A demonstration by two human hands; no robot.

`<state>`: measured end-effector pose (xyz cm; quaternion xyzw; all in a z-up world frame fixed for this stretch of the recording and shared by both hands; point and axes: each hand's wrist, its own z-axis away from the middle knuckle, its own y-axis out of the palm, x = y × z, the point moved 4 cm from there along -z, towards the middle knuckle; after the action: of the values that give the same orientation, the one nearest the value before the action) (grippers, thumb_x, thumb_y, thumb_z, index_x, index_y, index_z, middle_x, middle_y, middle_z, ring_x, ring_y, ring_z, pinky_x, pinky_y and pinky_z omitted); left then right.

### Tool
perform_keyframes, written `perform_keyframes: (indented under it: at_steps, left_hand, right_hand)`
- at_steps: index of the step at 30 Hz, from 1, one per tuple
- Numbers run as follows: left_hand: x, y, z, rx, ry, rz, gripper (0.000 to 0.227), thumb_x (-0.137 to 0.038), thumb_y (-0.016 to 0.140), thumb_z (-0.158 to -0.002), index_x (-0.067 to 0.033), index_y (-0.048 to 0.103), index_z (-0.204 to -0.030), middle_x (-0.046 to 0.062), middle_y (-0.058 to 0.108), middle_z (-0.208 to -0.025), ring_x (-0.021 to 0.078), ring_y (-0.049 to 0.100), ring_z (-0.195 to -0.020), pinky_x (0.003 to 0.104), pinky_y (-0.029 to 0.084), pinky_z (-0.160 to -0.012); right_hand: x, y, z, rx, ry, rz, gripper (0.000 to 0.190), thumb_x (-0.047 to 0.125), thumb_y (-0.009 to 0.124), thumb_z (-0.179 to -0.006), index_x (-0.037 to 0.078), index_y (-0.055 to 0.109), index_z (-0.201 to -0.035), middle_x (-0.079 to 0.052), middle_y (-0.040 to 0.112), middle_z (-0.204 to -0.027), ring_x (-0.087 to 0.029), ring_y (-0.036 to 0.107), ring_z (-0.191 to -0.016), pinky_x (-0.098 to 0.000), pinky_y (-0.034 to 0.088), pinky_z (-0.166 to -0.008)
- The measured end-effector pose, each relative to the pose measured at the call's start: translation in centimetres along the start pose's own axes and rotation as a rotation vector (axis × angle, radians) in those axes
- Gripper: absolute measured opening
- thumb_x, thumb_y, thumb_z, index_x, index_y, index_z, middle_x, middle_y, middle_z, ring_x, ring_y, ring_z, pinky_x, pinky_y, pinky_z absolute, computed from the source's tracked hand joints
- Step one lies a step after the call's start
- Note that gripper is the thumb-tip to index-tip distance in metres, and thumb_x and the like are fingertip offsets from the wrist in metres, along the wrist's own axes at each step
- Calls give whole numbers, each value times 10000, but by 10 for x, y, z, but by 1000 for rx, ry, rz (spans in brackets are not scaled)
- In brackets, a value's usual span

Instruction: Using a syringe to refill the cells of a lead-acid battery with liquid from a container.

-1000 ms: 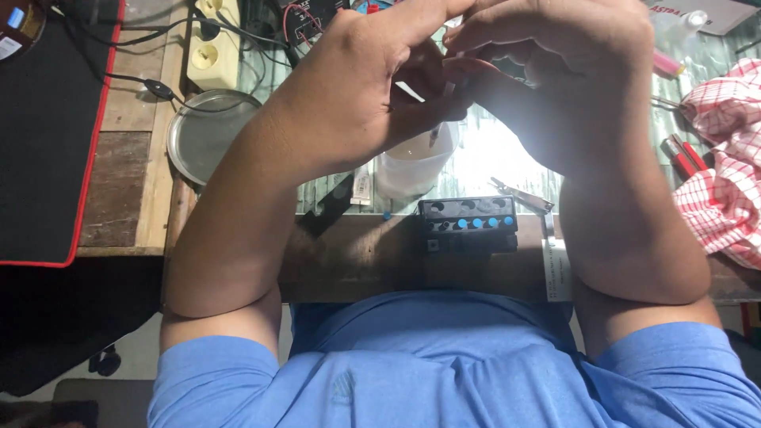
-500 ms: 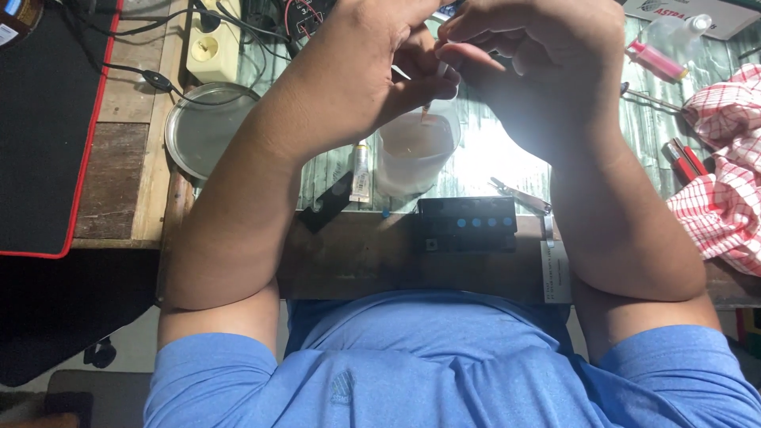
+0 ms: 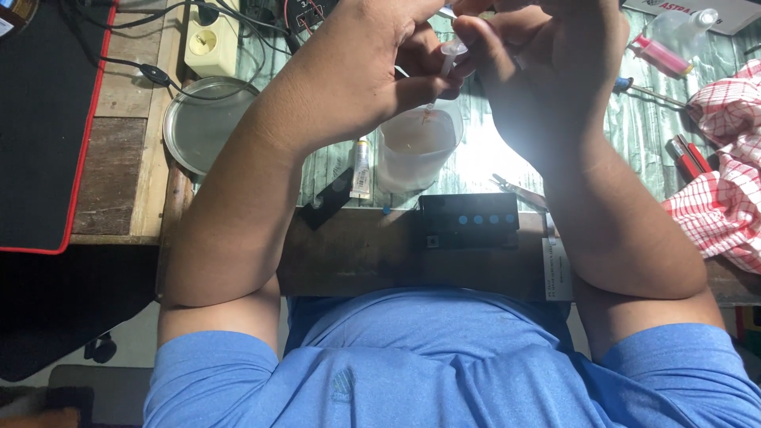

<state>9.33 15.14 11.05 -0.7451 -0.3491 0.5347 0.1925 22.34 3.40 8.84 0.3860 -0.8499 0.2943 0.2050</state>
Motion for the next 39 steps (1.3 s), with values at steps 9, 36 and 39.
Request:
perform_keyframes:
  at_steps: [9, 36, 39]
  left_hand:
    - [0, 1, -1, 24, 7, -1, 483, -42, 833, -956, -54, 512, -1316, 101, 703, -988, 169, 754, -935, 328, 615, -823]
    - [9, 3, 3, -6, -102, 42, 351, 18, 751, -946, -64, 599, -1251, 45, 685, -969, 148, 714, -915, 290, 593, -804]
    - [9, 3, 3, -8, -86, 50, 262, -16, 756, -965, -65, 606, -1175, 40, 686, -955, 135, 715, -894, 275, 591, -783]
  right_hand:
    - [-34, -1, 25, -110, 48, -123, 679, -178, 713, -1297, 228, 252, -1588, -358, 686, -941, -437, 817, -793, -460, 681, -714]
    - [-13, 6, 7, -189, -139, -71, 332, -87, 677, -1113, 100, 407, -1163, -107, 427, -1207, -281, 587, -989, -408, 576, -687]
    - [-16, 5, 10, -206, -86, -61, 435, -156, 697, -1090, 115, 369, -1180, -126, 427, -1194, -302, 605, -956, -421, 602, -692]
